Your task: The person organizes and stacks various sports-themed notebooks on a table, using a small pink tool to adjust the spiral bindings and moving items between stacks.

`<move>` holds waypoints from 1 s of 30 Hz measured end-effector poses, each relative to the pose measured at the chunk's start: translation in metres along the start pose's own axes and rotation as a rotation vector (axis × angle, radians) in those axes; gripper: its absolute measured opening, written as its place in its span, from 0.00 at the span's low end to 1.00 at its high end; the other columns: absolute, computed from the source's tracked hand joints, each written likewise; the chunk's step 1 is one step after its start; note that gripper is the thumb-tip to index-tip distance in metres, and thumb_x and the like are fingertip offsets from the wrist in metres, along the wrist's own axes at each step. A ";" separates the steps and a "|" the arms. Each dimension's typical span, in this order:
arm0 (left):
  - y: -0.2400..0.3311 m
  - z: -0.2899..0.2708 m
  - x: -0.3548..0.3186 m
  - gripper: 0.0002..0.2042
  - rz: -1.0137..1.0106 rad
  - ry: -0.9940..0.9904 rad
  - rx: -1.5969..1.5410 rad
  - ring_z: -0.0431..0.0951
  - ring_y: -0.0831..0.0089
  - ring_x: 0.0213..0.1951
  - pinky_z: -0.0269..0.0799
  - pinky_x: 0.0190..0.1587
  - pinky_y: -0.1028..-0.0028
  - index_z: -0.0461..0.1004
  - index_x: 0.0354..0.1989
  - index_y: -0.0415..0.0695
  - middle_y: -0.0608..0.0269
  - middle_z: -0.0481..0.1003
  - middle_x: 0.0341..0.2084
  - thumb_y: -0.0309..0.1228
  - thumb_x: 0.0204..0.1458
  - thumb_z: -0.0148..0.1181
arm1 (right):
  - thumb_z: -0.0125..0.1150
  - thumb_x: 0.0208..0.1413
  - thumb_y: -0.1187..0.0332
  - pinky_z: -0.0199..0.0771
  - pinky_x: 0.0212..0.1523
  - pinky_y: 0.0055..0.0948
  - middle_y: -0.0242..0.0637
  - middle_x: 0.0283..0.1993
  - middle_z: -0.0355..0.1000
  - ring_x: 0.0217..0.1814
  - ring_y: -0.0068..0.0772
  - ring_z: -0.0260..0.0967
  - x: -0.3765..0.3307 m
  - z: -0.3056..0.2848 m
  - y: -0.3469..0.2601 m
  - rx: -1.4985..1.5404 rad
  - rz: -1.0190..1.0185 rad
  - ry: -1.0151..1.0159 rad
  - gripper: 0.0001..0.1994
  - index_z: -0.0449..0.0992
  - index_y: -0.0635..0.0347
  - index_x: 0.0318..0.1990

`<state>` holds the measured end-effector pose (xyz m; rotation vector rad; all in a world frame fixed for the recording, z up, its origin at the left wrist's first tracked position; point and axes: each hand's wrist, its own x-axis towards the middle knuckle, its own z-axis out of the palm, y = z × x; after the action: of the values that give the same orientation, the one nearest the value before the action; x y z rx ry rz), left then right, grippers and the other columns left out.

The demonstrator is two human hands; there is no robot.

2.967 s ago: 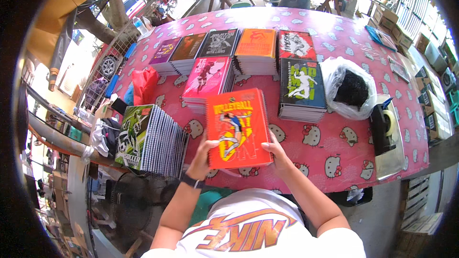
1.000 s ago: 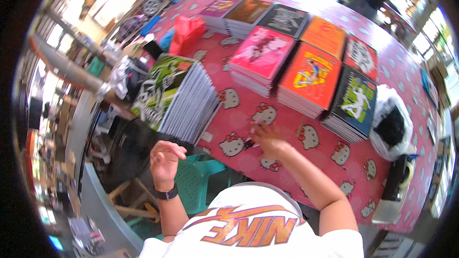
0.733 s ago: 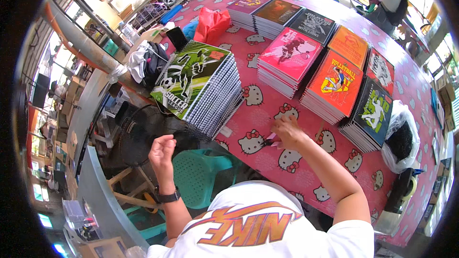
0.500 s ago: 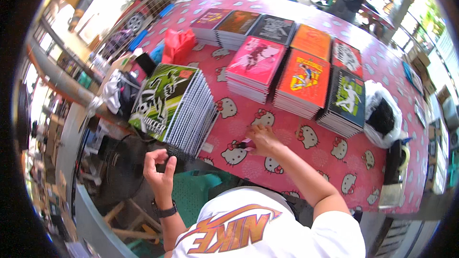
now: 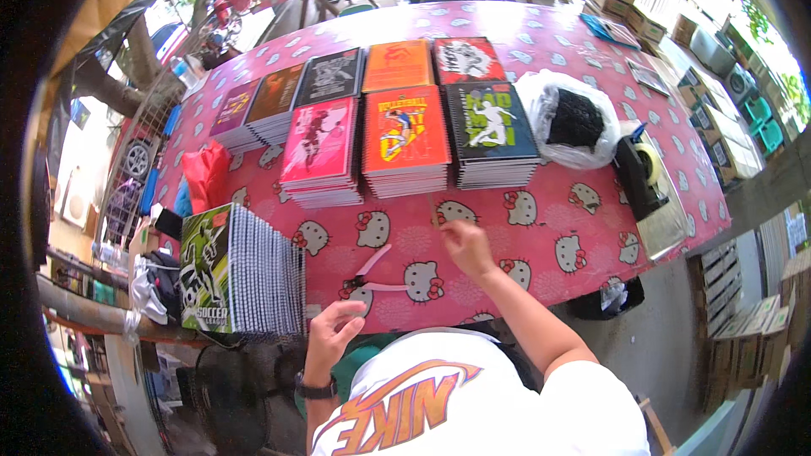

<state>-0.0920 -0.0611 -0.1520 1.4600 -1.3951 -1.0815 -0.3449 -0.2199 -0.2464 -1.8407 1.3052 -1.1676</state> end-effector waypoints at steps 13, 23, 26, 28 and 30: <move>-0.061 0.198 0.217 0.32 0.091 -0.001 0.029 0.63 0.65 0.55 0.59 0.55 0.71 0.55 0.58 0.34 0.49 0.63 0.54 0.22 0.40 0.58 | 0.48 0.52 0.73 0.66 0.46 0.22 0.37 0.50 0.69 0.49 0.25 0.65 0.070 -0.140 0.142 0.556 0.430 0.166 0.21 0.64 0.62 0.56; -0.062 0.233 0.249 0.41 0.119 0.173 -0.161 0.58 0.59 0.59 0.51 0.61 0.71 0.48 0.60 0.32 0.46 0.59 0.55 0.18 0.31 0.58 | 0.41 0.61 0.54 0.55 0.57 0.27 0.32 0.56 0.64 0.56 0.24 0.60 0.106 -0.139 0.113 0.899 0.601 0.005 0.23 0.63 0.58 0.58; -0.062 0.241 0.233 0.39 0.030 0.188 -0.364 0.59 0.61 0.58 0.53 0.60 0.69 0.50 0.59 0.33 0.50 0.59 0.56 0.16 0.30 0.55 | 0.41 0.60 0.54 0.54 0.57 0.26 0.31 0.56 0.64 0.56 0.24 0.59 0.096 -0.149 0.112 0.925 0.581 -0.004 0.23 0.63 0.59 0.57; -0.050 0.249 0.209 0.40 -0.037 0.174 -0.325 0.59 0.60 0.58 0.55 0.59 0.64 0.50 0.60 0.34 0.52 0.58 0.56 0.14 0.30 0.53 | 0.41 0.60 0.55 0.54 0.57 0.25 0.30 0.54 0.66 0.55 0.25 0.60 0.084 -0.167 0.109 0.931 0.607 -0.060 0.22 0.64 0.59 0.56; -0.040 0.257 0.177 0.41 -0.064 0.119 -0.356 0.59 0.61 0.58 0.55 0.59 0.63 0.48 0.61 0.35 0.52 0.58 0.56 0.14 0.30 0.53 | 0.40 0.60 0.56 0.54 0.56 0.25 0.30 0.53 0.66 0.54 0.25 0.61 0.075 -0.185 0.116 0.957 0.614 -0.111 0.21 0.65 0.59 0.55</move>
<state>-0.3243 -0.2368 -0.2720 1.2907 -1.0178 -1.1928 -0.5500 -0.3256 -0.2385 -0.7278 0.8845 -1.0385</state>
